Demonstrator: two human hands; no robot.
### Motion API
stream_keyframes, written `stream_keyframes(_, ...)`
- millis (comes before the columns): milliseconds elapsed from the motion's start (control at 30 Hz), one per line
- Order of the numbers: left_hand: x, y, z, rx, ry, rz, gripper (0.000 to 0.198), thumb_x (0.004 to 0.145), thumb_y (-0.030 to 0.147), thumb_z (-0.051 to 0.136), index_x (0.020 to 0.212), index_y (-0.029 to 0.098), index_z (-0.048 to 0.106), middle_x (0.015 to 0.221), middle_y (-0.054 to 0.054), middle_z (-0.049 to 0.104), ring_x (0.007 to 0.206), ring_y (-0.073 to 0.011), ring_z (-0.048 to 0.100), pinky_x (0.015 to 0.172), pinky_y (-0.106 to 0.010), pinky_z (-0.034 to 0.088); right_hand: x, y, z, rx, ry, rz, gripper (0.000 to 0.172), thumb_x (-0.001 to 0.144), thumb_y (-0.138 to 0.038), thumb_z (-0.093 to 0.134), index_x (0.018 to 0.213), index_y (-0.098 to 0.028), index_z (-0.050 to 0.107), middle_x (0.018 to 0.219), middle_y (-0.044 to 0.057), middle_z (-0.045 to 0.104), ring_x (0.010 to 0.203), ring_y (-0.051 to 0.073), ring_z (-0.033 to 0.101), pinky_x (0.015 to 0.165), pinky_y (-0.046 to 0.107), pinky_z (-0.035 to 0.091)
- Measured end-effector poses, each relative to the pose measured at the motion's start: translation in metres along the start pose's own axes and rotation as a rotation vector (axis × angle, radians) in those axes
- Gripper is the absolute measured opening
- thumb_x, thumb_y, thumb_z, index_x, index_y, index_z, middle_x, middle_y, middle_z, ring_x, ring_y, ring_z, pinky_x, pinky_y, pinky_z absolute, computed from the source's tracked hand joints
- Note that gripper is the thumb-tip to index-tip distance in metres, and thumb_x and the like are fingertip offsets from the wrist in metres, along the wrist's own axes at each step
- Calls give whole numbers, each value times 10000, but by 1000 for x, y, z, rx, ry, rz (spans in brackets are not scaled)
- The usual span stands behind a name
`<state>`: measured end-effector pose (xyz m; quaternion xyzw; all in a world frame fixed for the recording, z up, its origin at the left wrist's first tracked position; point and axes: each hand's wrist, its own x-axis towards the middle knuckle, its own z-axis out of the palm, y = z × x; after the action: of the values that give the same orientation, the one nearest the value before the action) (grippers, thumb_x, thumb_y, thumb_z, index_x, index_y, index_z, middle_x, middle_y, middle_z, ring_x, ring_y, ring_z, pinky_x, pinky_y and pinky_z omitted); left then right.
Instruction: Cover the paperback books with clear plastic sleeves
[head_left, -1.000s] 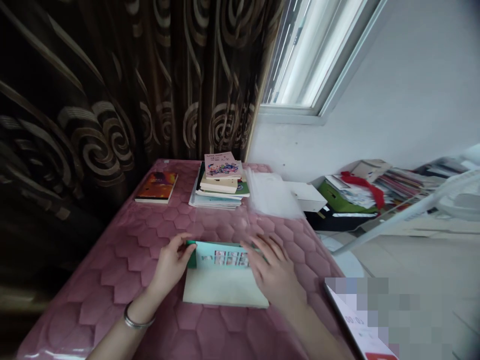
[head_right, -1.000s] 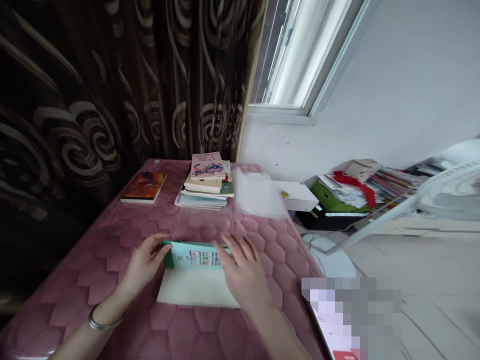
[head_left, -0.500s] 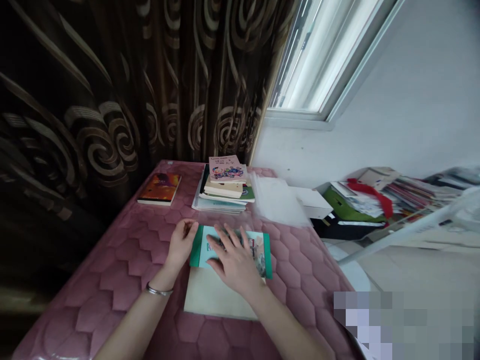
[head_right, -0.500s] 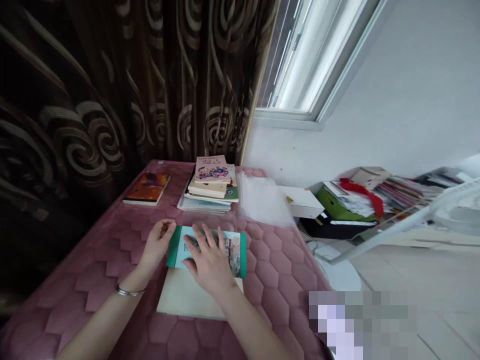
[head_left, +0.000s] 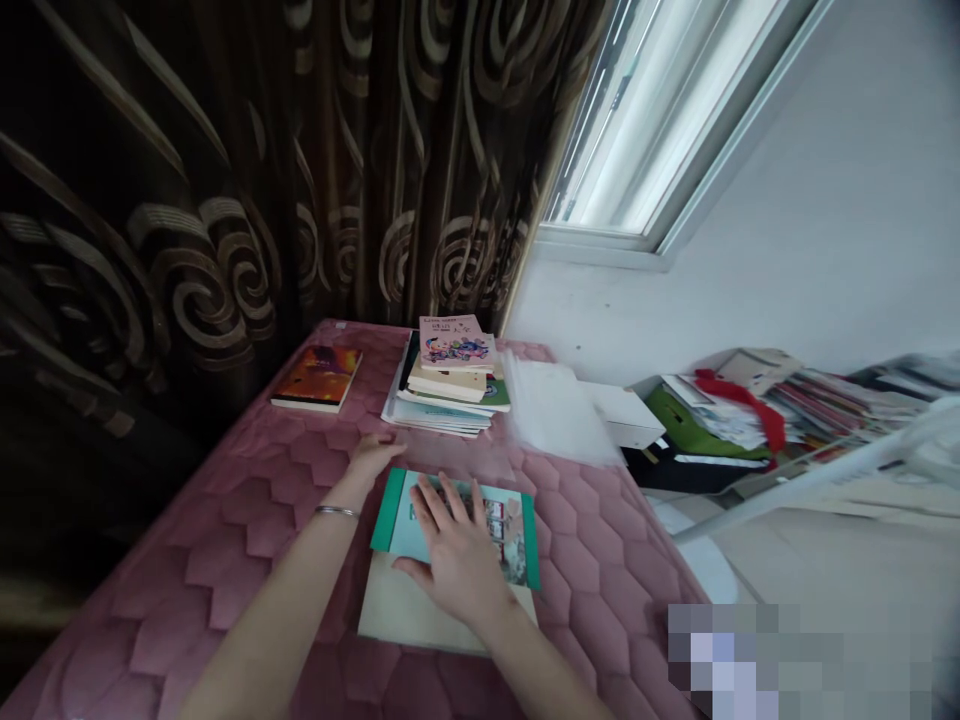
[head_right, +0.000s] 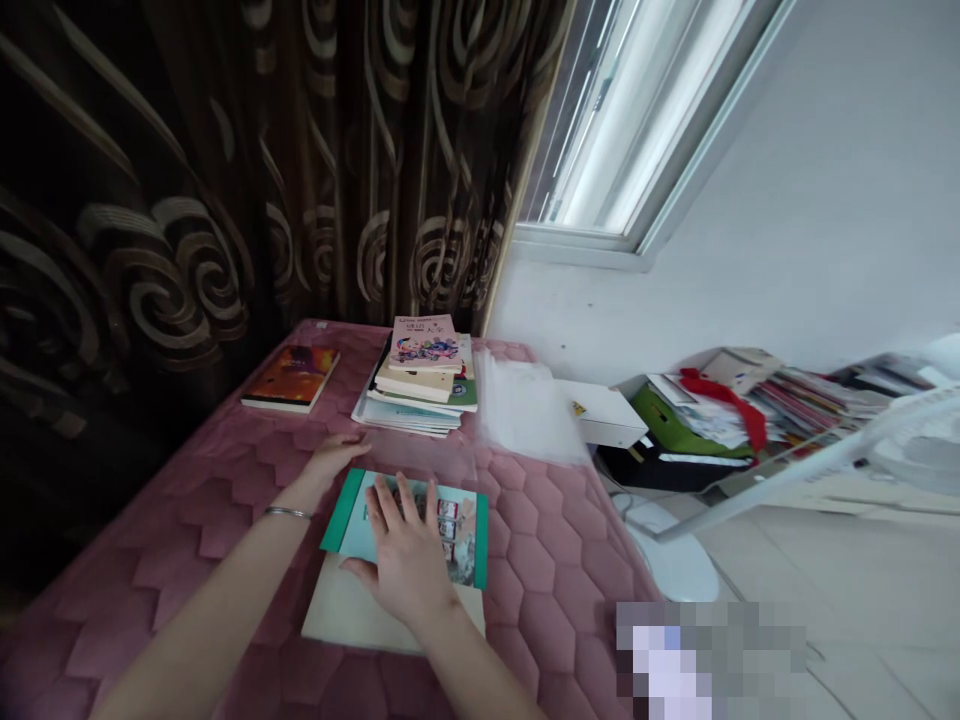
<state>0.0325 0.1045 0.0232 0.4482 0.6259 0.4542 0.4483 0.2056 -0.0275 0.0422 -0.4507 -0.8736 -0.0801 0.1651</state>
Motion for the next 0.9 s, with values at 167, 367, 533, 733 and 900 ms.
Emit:
stream_keyframes(167, -17, 8, -3, -96, -2, 50, 166, 619, 311, 715, 686, 185, 630, 728, -13, 677, 782, -188, 632, 739, -277, 460, 4, -5, -3, -26, 39, 24, 568, 888, -511, 493, 1401, -284, 405, 1489, 63, 372, 1358, 343, 286, 1093, 617, 139)
stream_keyframes(367, -45, -3, -5, -266, 84, 48, 402, 602, 350, 767, 918, 176, 589, 872, -49, 705, 868, -201, 651, 796, -305, 467, -4, -8, 6, -7, 38, -7, 547, 897, -444, 508, 1412, -303, 387, 1495, 57, 360, 1364, 332, 278, 1101, 600, 134)
stream_keyframes(533, -58, -5, 0, -445, -48, 117, 339, 681, 448, 703, 860, 183, 588, 864, -55, 727, 716, -189, 675, 727, -322, 515, -9, -11, 12, -21, 14, -8, 539, 908, -383, 485, 1427, -311, 357, 1501, 49, 350, 1371, 330, 264, 1097, 606, 126)
stream_keyframes(733, -58, -6, 6, -370, 12, 217, 339, 745, 532, 617, 814, 220, 503, 710, -12, 700, 634, -191, 677, 660, -334, 541, -7, -13, 15, -35, 25, 15, 514, 906, -392, 488, 1406, -312, 399, 1468, 57, 405, 1330, 331, 328, 1095, 593, 127)
stream_keyframes(900, -54, -9, 5, -382, -5, 179, 337, 765, 533, 579, 819, 225, 455, 725, -18, 693, 664, -208, 693, 630, -341, 546, -7, -12, 16, -28, 13, 8, 513, 903, -391, 497, 1403, -321, 403, 1458, 53, 421, 1327, 325, 335, 1101, 584, 105)
